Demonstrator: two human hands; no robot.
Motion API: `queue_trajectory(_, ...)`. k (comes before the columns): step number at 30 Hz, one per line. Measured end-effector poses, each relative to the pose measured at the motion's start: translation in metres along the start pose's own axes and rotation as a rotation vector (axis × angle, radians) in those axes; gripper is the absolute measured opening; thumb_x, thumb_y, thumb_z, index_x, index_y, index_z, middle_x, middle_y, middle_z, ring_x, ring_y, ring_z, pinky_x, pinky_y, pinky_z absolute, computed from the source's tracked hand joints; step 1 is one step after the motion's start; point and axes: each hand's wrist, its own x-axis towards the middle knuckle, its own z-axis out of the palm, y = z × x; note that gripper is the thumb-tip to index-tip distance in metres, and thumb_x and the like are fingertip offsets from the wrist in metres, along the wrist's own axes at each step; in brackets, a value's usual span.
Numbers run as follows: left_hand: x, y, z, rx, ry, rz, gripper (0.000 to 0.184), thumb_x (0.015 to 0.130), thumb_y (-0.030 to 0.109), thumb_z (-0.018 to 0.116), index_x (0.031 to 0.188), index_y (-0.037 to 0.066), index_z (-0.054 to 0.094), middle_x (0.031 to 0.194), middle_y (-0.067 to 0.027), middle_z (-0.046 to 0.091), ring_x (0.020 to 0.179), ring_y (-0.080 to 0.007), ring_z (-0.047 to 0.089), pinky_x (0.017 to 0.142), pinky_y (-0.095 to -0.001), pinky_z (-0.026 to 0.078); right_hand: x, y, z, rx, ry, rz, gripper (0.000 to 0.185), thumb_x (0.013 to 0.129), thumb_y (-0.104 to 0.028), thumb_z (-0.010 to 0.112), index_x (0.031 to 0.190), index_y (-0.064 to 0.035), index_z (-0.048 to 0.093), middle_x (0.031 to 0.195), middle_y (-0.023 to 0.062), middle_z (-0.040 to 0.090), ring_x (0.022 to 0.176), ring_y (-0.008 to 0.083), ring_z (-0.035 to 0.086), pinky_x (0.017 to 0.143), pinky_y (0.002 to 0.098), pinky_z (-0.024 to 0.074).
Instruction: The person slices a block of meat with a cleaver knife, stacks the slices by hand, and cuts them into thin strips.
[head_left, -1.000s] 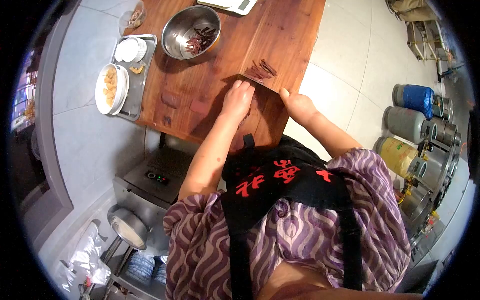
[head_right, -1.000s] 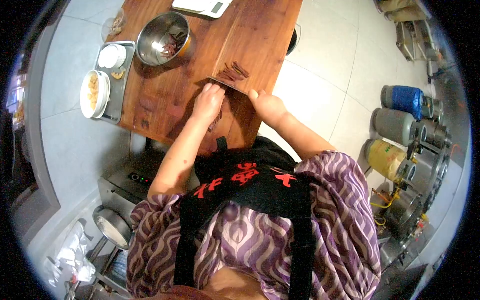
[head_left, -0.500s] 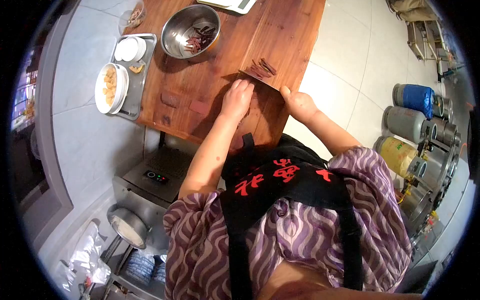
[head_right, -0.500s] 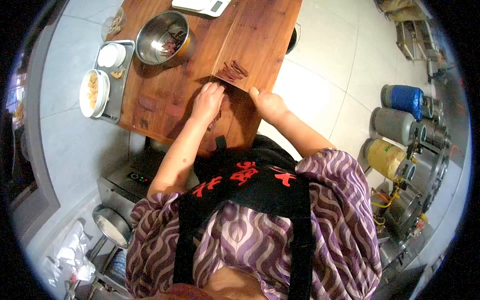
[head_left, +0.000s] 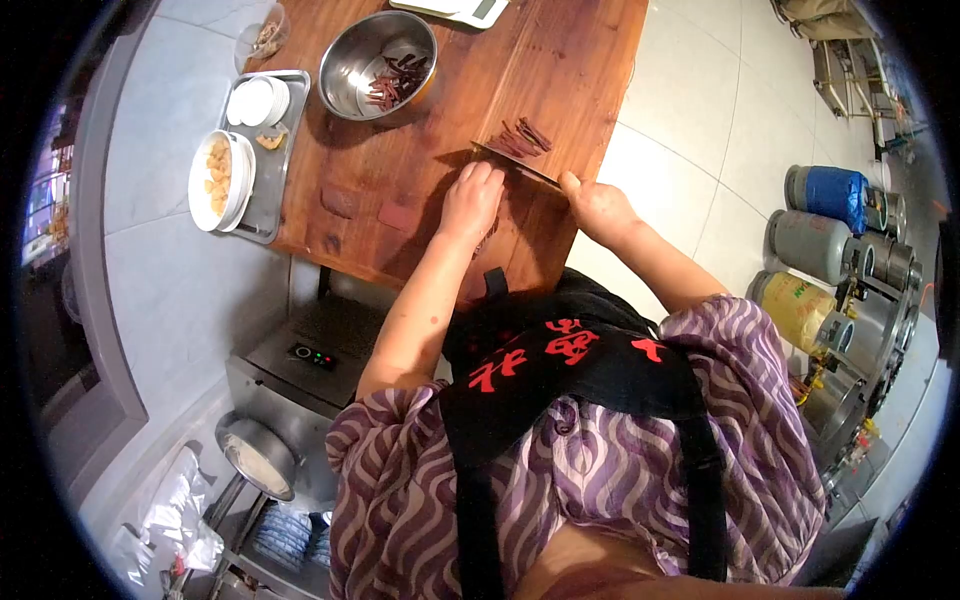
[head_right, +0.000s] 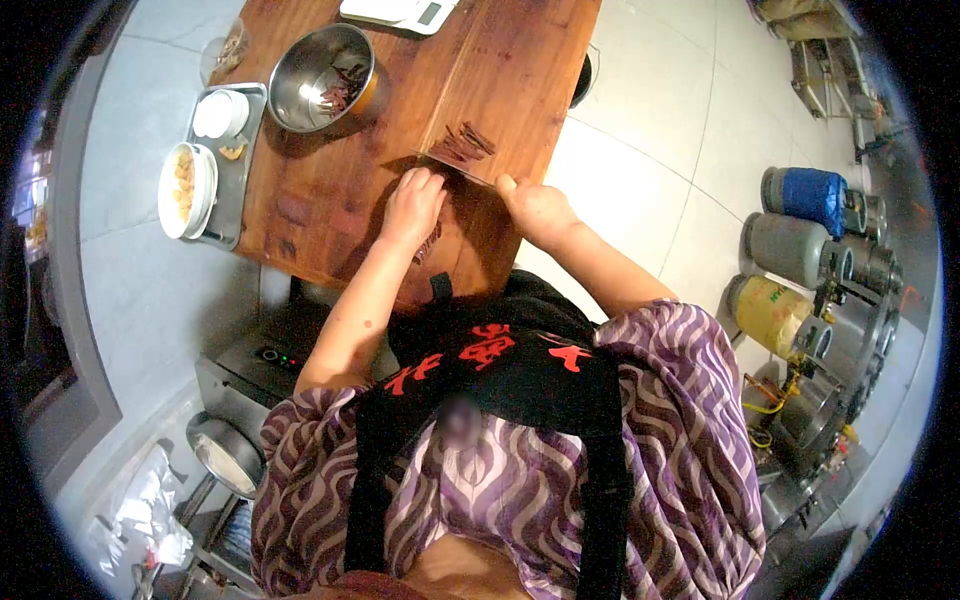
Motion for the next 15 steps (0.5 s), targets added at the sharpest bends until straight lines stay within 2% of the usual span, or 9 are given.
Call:
queue_trajectory(2, -0.003, -0.001, -0.003, 0.048, -0.186, -0.097, 0.015, 0.082, 0.010, 0.066, 0.095, 0.003, 0.062, 0.100, -0.0145, 0.058, 0.103, -0.0343, 0.055, 0.086, -0.0431, 0.050, -0.002, -0.011, -0.006, -0.002, -0.064, 0.018, 0.019, 0.082, -0.006, 0.055, 0.098, -0.0038, 0.043, 0.083, 0.0229, 0.063, 0.075, 0.0379, 0.066, 0.060, 0.0457, 0.0535)
queue_trajectory(3, -0.003, 0.001, -0.004, 0.039, -0.187, -0.105, 0.017, 0.082, 0.010, 0.066, 0.097, 0.003, 0.063, 0.101, -0.0149, 0.059, 0.105, -0.0341, 0.055, 0.087, -0.0429, 0.049, -0.001, -0.014, -0.009, -0.006, -0.089, 0.025, 0.020, 0.082, -0.006, 0.055, 0.097, -0.0035, 0.043, 0.081, 0.0235, 0.063, 0.076, 0.0385, 0.066, 0.060, 0.0468, 0.0529)
queue_trajectory(6, 0.001, 0.004, -0.008, 0.014, -0.127, -0.098, 0.022, 0.083, 0.011, 0.066, 0.103, 0.003, 0.064, 0.107, -0.0157, 0.060, 0.109, -0.0333, 0.055, 0.089, -0.0421, 0.049, 0.001, -0.003, 0.014, 0.008, 0.071, -0.039, 0.019, 0.082, -0.005, 0.054, 0.097, -0.0033, 0.042, 0.079, 0.0224, 0.064, 0.075, 0.0396, 0.065, 0.060, 0.0475, 0.0525)
queue_trajectory(9, -0.010, 0.005, -0.006, -0.009, -0.036, -0.063, 0.027, 0.083, 0.012, 0.066, 0.109, 0.002, 0.064, 0.112, -0.0156, 0.060, 0.113, -0.0323, 0.054, 0.092, -0.0412, 0.049, 0.002, 0.002, 0.017, -0.024, 0.053, -0.023, 0.021, 0.081, -0.005, 0.055, 0.099, -0.0045, 0.044, 0.081, 0.0181, 0.063, 0.074, 0.0353, 0.067, 0.059, 0.0428, 0.0543)
queue_trajectory(15, -0.018, 0.002, -0.005, -0.011, -0.028, 0.023, 0.034, 0.083, 0.012, 0.067, 0.115, 0.003, 0.063, 0.118, -0.0142, 0.059, 0.115, -0.0324, 0.053, 0.095, -0.0405, 0.048, 0.008, 0.009, 0.013, 0.044, -0.016, 0.015, 0.019, 0.083, -0.005, 0.053, 0.099, -0.0040, 0.044, 0.084, 0.0196, 0.064, 0.077, 0.0380, 0.067, 0.062, 0.0456, 0.0541)
